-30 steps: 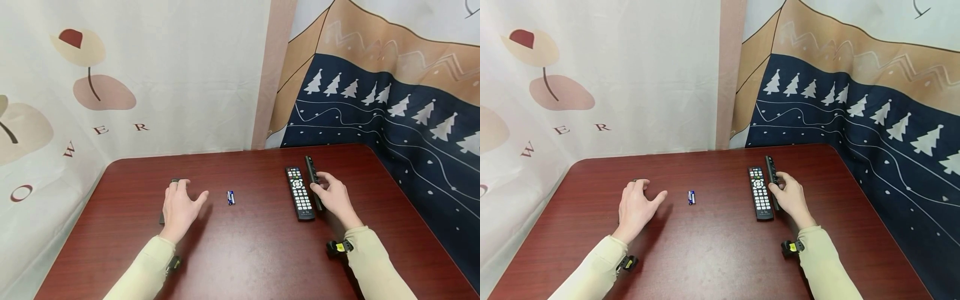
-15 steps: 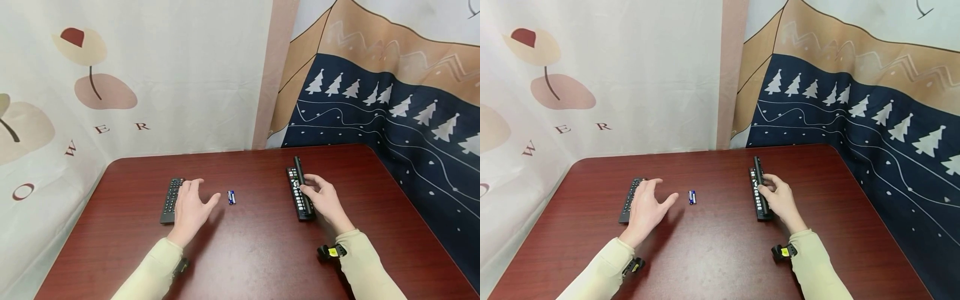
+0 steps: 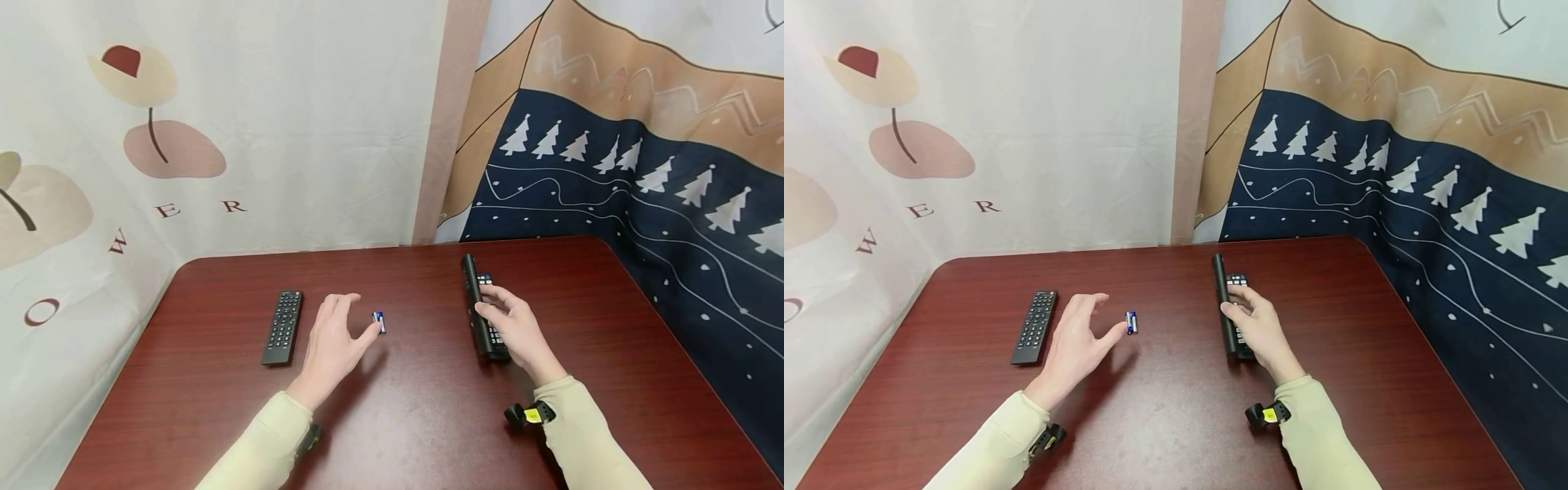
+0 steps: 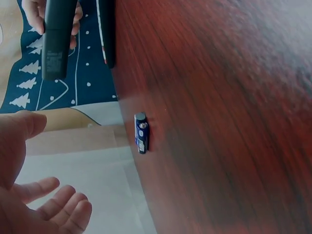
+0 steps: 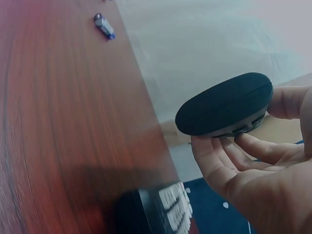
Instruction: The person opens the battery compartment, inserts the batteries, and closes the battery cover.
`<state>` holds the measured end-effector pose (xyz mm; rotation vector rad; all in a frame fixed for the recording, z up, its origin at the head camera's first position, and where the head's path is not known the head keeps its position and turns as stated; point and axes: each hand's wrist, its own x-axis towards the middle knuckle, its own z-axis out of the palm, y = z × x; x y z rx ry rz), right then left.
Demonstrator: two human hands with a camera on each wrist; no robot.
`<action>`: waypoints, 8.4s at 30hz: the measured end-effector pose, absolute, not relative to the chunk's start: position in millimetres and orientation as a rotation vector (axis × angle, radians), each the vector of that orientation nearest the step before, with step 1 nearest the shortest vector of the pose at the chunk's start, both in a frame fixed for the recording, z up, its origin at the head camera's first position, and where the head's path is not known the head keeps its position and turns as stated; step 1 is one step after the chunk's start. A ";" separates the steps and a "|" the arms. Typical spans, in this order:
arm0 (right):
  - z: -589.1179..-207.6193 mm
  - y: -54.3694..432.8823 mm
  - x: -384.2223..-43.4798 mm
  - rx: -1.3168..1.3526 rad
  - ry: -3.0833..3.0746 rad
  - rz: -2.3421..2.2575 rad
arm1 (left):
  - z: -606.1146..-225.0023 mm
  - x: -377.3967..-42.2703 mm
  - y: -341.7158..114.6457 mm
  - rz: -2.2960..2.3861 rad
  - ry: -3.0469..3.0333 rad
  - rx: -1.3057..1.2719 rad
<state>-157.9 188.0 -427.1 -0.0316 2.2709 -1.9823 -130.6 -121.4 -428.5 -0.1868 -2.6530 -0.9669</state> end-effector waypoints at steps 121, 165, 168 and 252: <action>-431.5 104.0 -152.6 0.002 1.437 -2.448 | -434.4 -104.2 -44.4 -0.752 -2.427 -0.986; -435.8 102.4 -157.3 -0.017 1.520 -2.409 | -434.7 -105.4 -84.7 -0.666 -2.480 -0.929; -436.0 101.6 -158.1 -0.038 1.523 -2.417 | -435.5 -106.1 -89.2 -0.647 -2.496 -0.922; -441.2 103.2 -160.2 -0.015 1.533 -2.393 | -461.3 -150.9 -163.6 -0.388 -2.808 -0.859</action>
